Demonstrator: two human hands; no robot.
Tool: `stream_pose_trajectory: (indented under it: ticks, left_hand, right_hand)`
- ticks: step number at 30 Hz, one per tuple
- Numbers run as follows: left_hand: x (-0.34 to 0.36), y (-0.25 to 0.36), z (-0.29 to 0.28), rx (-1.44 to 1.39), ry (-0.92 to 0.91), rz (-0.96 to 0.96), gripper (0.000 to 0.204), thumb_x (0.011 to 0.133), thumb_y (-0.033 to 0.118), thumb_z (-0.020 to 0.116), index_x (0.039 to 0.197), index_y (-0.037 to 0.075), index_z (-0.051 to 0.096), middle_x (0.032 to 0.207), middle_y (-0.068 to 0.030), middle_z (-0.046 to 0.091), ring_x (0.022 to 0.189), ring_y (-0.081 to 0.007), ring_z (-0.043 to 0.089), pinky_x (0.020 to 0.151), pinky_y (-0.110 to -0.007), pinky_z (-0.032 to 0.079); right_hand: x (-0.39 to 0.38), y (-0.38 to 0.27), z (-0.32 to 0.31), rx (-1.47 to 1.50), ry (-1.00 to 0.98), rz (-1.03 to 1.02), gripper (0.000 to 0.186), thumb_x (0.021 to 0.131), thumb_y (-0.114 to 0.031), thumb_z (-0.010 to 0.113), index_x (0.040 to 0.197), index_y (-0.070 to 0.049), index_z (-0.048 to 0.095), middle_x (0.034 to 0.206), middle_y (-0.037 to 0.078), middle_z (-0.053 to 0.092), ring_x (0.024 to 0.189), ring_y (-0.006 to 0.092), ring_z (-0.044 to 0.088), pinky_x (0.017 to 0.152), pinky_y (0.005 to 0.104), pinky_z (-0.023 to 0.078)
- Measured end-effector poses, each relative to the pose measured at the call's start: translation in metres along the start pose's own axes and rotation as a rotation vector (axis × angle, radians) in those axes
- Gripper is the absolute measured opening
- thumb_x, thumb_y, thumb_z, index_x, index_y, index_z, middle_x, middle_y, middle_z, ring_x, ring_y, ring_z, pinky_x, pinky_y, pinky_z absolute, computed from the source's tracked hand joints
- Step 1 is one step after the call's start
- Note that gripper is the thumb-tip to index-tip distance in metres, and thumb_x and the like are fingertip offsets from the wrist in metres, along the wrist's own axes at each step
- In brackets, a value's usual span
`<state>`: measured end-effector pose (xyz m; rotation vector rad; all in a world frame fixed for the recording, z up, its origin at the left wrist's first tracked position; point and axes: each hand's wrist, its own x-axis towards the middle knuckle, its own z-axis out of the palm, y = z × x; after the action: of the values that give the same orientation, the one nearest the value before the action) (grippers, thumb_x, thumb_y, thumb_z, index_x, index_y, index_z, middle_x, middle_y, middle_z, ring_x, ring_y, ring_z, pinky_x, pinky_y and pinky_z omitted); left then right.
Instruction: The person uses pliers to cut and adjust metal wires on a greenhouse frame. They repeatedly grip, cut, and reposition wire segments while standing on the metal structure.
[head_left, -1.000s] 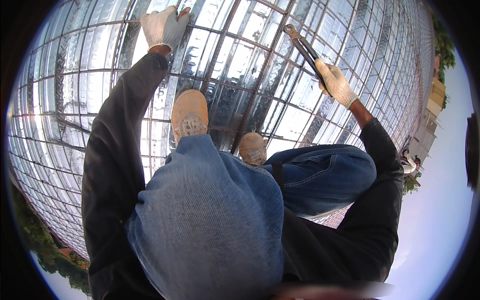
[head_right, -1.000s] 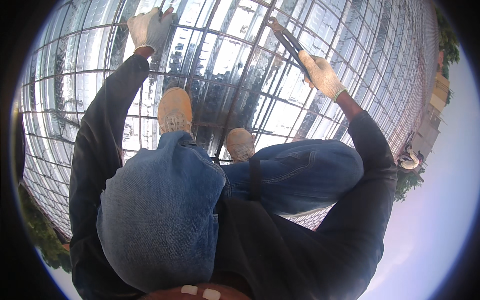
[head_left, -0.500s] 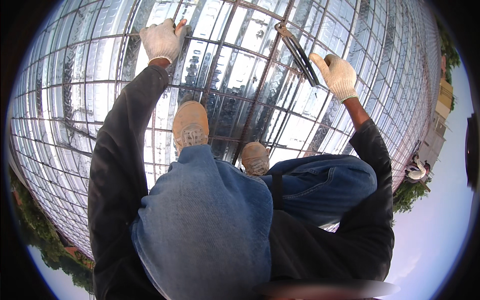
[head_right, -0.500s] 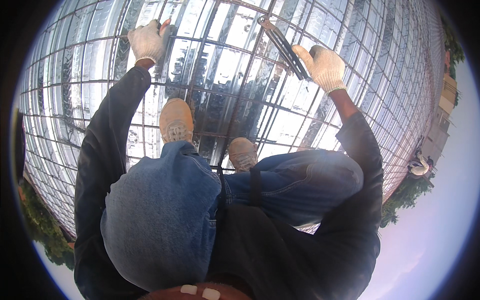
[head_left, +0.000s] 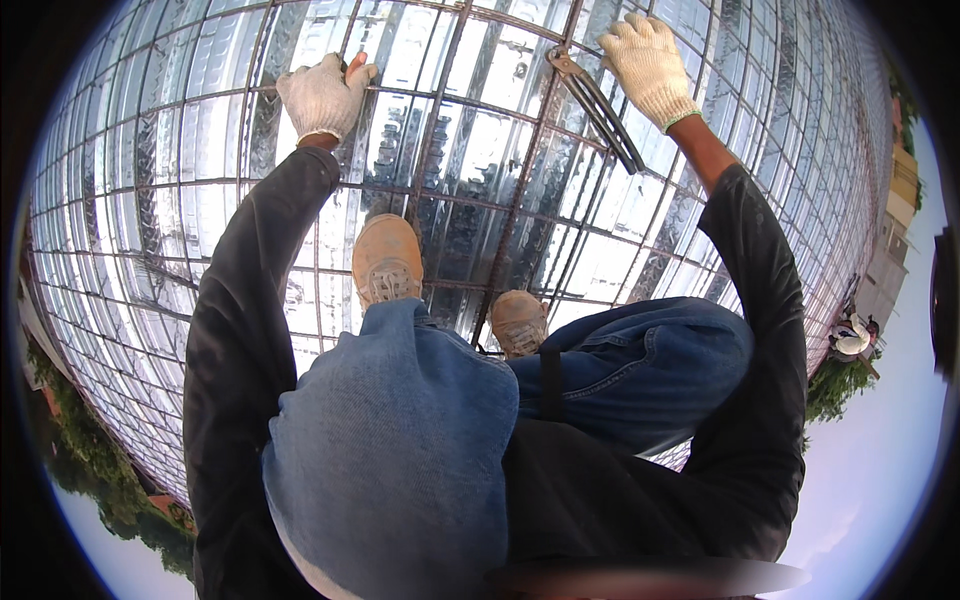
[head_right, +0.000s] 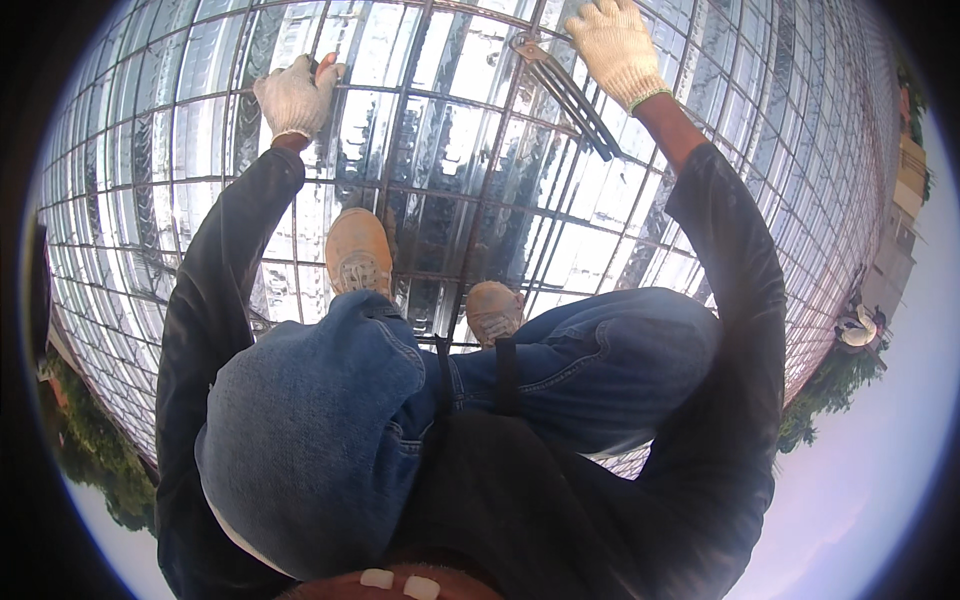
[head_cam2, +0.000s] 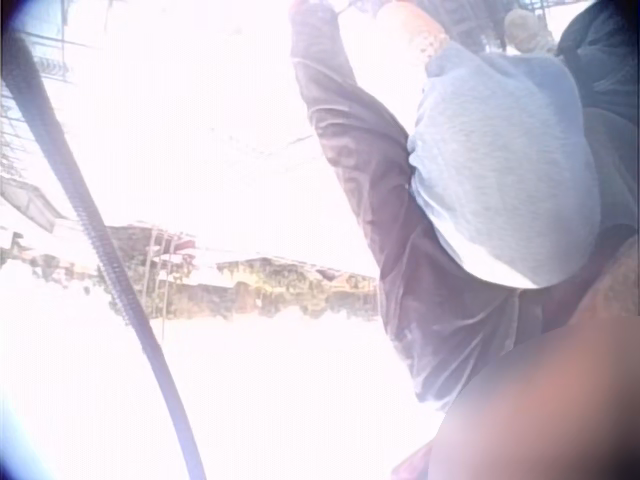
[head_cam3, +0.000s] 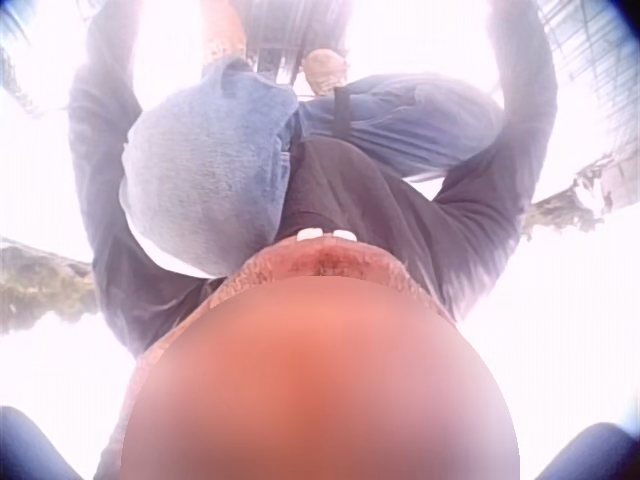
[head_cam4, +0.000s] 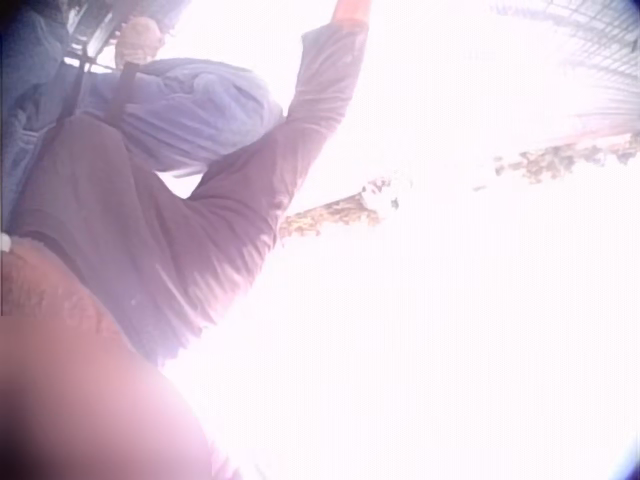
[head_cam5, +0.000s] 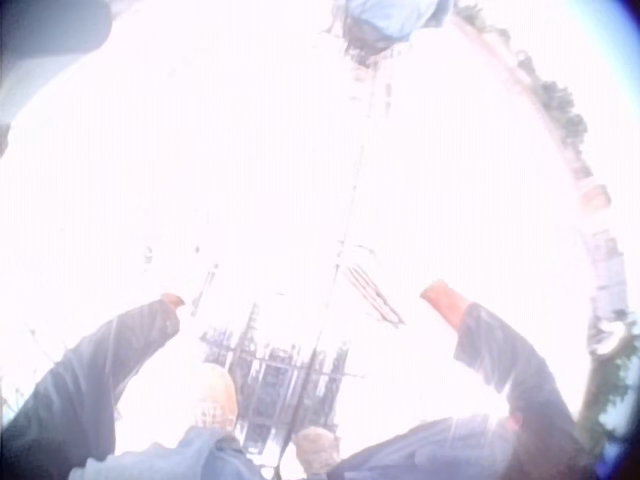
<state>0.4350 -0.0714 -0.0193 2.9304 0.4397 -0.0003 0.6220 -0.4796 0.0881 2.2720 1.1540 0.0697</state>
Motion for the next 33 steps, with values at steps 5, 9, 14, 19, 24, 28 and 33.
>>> stream_pose_trajectory:
  ticks: [5, 9, 14, 19, 24, 28, 33]
  left_hand:
    - [0.000, -0.003, 0.007, 0.014, 0.056, 0.015, 0.065, 0.100, 0.069, 0.068, 0.098, 0.005, 0.080, 0.079, -0.0204, 0.076, 0.089, -0.0392, 0.076, 0.102, -0.054, 0.046]
    - [-0.001, -0.003, 0.006, -0.003, 0.035, 0.013, 0.066, 0.100, 0.069, 0.068, 0.097, 0.004, 0.080, 0.078, -0.0210, 0.076, 0.089, -0.0404, 0.076, 0.103, -0.055, 0.045]
    - [0.000, -0.006, 0.007, 0.006, 0.042, 0.017, 0.066, 0.101, 0.067, 0.067, 0.096, 0.003, 0.079, 0.079, -0.0218, 0.075, 0.090, -0.0416, 0.075, 0.103, -0.055, 0.044]
    - [0.001, -0.004, 0.005, 0.026, 0.008, 0.006, 0.066, 0.101, 0.067, 0.068, 0.098, 0.002, 0.079, 0.080, -0.0228, 0.076, 0.090, -0.0428, 0.075, 0.102, -0.056, 0.044]
    - [0.001, -0.002, 0.003, 0.029, -0.023, -0.006, 0.067, 0.103, 0.067, 0.065, 0.104, 0.001, 0.079, 0.082, -0.0235, 0.077, 0.094, -0.0437, 0.075, 0.102, -0.056, 0.045]
    - [-0.002, -0.006, 0.007, 0.066, 0.020, 0.011, 0.068, 0.103, 0.067, 0.064, 0.105, 0.001, 0.080, 0.087, -0.0247, 0.078, 0.097, -0.0431, 0.076, 0.103, -0.057, 0.044]
    - [0.003, -0.001, 0.000, 0.076, -0.073, -0.038, 0.066, 0.103, 0.067, 0.064, 0.107, 0.003, 0.081, 0.091, -0.0242, 0.080, 0.101, -0.0425, 0.076, 0.107, -0.056, 0.044]
  right_hand:
    - [-0.010, -0.008, 0.026, 0.613, -0.229, 0.261, 0.033, 0.111, -0.036, 0.062, 0.129, -0.015, 0.081, 0.117, 0.016, 0.083, 0.112, 0.0404, 0.079, 0.100, 0.0544, 0.061]
    - [-0.032, -0.028, 0.010, 0.829, -0.256, 0.340, 0.039, 0.108, -0.032, 0.058, 0.132, -0.013, 0.082, 0.122, 0.022, 0.082, 0.111, 0.0437, 0.079, 0.103, 0.0528, 0.061]
    - [-0.038, -0.039, -0.010, 0.732, -0.132, 0.340, 0.040, 0.114, -0.033, 0.056, 0.137, -0.011, 0.080, 0.110, 0.018, 0.084, 0.101, 0.0378, 0.081, 0.094, 0.0479, 0.063]
    - [-0.034, -0.047, -0.003, 1.071, -0.148, 0.538, 0.035, 0.113, -0.034, 0.058, 0.129, -0.015, 0.083, 0.105, 0.019, 0.084, 0.100, 0.0359, 0.081, 0.093, 0.0473, 0.064]
    - [-0.026, -0.049, 0.020, 1.115, 0.184, 0.547, 0.033, 0.115, -0.037, 0.061, 0.128, -0.015, 0.082, 0.101, 0.014, 0.084, 0.090, 0.0338, 0.080, 0.082, 0.0434, 0.064]
    - [-0.023, -0.067, -0.021, 0.695, 0.482, 0.272, 0.031, 0.114, -0.037, 0.063, 0.135, -0.019, 0.079, 0.104, 0.015, 0.084, 0.093, 0.0386, 0.081, 0.082, 0.0485, 0.063]
    - [-0.024, -0.072, -0.042, 0.604, 0.248, 0.166, 0.035, 0.114, -0.035, 0.064, 0.141, -0.016, 0.077, 0.106, 0.018, 0.084, 0.096, 0.0387, 0.081, 0.089, 0.0494, 0.064]
